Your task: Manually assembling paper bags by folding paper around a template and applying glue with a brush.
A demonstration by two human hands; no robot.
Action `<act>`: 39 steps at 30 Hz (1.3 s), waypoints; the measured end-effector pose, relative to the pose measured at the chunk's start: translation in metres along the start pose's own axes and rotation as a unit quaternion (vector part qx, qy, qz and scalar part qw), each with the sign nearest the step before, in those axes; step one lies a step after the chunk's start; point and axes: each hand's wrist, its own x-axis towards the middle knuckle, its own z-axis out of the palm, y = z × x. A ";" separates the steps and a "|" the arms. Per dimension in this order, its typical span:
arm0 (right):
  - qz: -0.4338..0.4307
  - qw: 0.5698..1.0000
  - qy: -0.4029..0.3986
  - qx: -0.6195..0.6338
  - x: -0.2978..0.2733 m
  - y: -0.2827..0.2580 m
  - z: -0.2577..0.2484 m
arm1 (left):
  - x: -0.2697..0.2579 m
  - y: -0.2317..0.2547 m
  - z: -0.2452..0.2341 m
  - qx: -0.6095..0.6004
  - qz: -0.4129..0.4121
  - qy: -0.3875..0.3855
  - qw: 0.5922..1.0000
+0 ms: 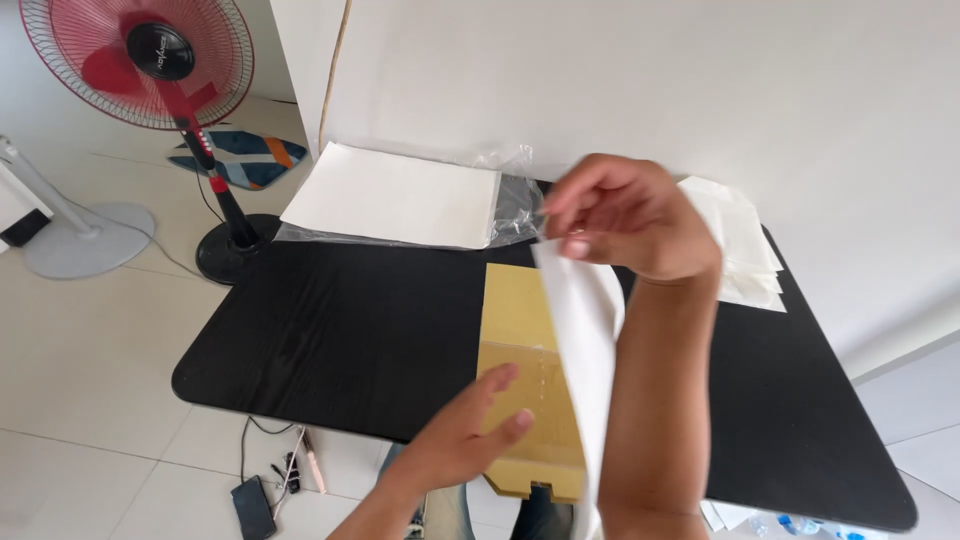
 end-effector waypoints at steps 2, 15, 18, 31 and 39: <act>-0.025 1.000 -0.012 -0.010 -0.019 -0.012 0.000 | -0.002 0.000 0.033 -0.032 0.035 -0.029 0.998; -0.192 0.955 0.145 0.174 -0.137 -0.101 0.012 | 0.037 0.033 0.172 -0.302 0.045 -0.216 0.928; -0.190 0.950 0.164 0.186 -0.170 -0.112 0.007 | 0.049 0.052 0.181 -0.229 0.039 -0.207 0.950; -0.162 0.949 0.271 0.025 -0.226 -0.129 0.000 | 0.081 0.043 0.137 -0.183 0.167 -0.048 0.968; 0.001 0.849 0.497 -0.180 -0.280 -0.103 0.013 | 0.043 0.080 0.009 0.023 0.166 0.161 0.972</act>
